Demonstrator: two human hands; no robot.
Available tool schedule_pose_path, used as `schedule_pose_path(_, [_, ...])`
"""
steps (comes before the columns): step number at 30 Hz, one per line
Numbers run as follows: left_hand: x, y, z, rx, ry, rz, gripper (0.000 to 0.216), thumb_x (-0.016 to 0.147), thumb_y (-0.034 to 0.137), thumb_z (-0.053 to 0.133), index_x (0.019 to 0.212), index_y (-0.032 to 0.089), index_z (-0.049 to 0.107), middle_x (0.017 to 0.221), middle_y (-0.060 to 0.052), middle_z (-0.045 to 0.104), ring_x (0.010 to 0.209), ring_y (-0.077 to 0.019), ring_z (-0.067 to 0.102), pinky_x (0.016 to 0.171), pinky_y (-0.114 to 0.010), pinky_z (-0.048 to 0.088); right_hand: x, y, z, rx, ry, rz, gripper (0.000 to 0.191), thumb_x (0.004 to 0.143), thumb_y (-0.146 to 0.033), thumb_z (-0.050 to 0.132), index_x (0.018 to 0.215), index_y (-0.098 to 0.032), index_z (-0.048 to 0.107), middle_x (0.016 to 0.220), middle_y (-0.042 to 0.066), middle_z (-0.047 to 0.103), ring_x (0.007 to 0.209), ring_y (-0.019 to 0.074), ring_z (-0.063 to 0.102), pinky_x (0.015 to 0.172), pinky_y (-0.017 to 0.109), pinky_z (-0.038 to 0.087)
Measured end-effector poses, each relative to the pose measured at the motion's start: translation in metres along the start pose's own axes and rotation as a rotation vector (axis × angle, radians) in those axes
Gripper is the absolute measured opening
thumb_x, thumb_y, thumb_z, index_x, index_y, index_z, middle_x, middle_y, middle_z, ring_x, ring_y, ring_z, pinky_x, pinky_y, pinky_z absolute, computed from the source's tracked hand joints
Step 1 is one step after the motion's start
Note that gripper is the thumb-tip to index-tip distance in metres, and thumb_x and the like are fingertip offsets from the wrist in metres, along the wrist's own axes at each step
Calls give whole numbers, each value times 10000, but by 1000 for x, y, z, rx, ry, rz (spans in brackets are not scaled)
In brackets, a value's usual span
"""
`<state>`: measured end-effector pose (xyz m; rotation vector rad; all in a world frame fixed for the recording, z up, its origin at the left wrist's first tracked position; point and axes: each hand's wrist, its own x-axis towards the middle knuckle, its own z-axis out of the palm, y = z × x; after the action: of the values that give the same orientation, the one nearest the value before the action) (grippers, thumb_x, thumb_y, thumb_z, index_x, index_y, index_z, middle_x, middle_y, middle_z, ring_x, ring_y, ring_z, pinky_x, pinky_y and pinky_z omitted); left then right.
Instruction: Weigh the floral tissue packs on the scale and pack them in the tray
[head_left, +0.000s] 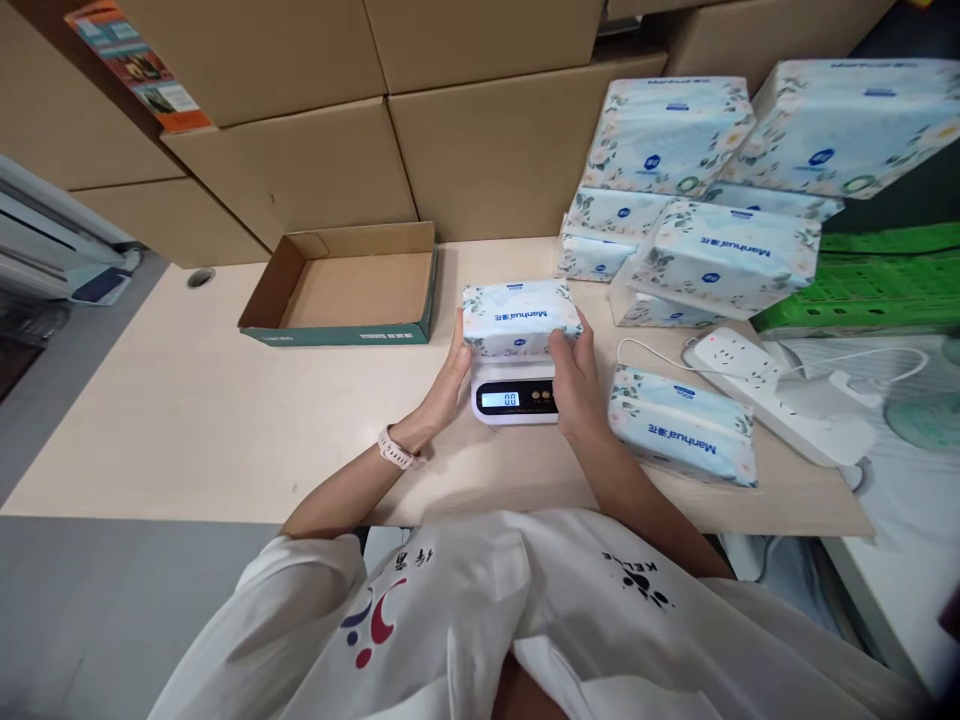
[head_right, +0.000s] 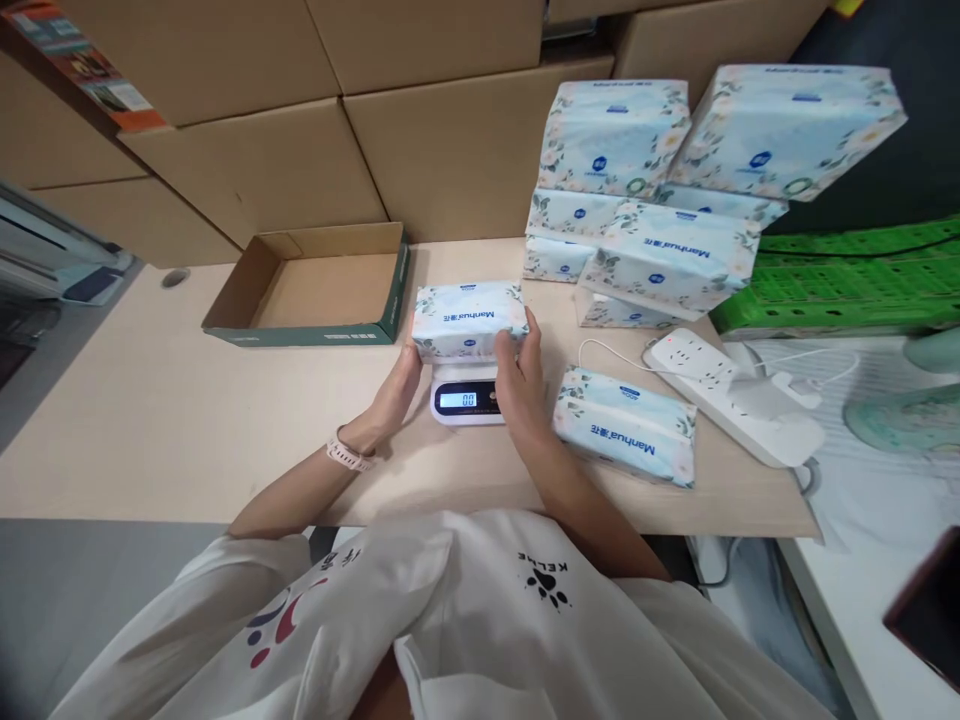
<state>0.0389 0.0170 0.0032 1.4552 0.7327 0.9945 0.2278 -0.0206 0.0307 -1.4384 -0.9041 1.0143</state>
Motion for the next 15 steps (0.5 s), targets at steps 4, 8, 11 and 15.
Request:
schedule_pose_path(4, [-6,6,2,67,-15,-12,872,1078,810,313,1802,439,-1,1903,108,-58,1786,-254,-59,1476,-459,-19,7,7,-15,-46,18,-15,876,939,-845,548,1687,-418,388,1829,21,390,1711,323,354,1428,647,260])
schedule_pose_path(8, [-10,12,0,146,-13,-38,885,1072,817,306,1806,424,8,1901,96,-85,1782,-269,-92,1471,-462,-36,14,9,-45,-147,64,-74,855,968,-863,478,1680,-393,421,1839,25,373,1745,307,290,1449,642,181])
schedule_pose_path(11, [-11,9,-6,160,41,-29,860,1073,818,299,1803,441,46,1894,117,-96,1778,-251,-114,1469,-453,-43,12,12,-57,-198,111,-151,843,1018,-844,355,1703,-354,398,1833,55,383,1735,303,322,1454,639,153])
schedule_pose_path(15, [-11,1,-13,120,171,-4,806,1094,788,283,1800,431,130,1903,104,-29,1783,-216,-59,1476,-442,5,-2,22,-52,-161,77,-299,829,1039,-823,269,1731,-370,322,1851,47,342,1753,255,283,1457,608,177])
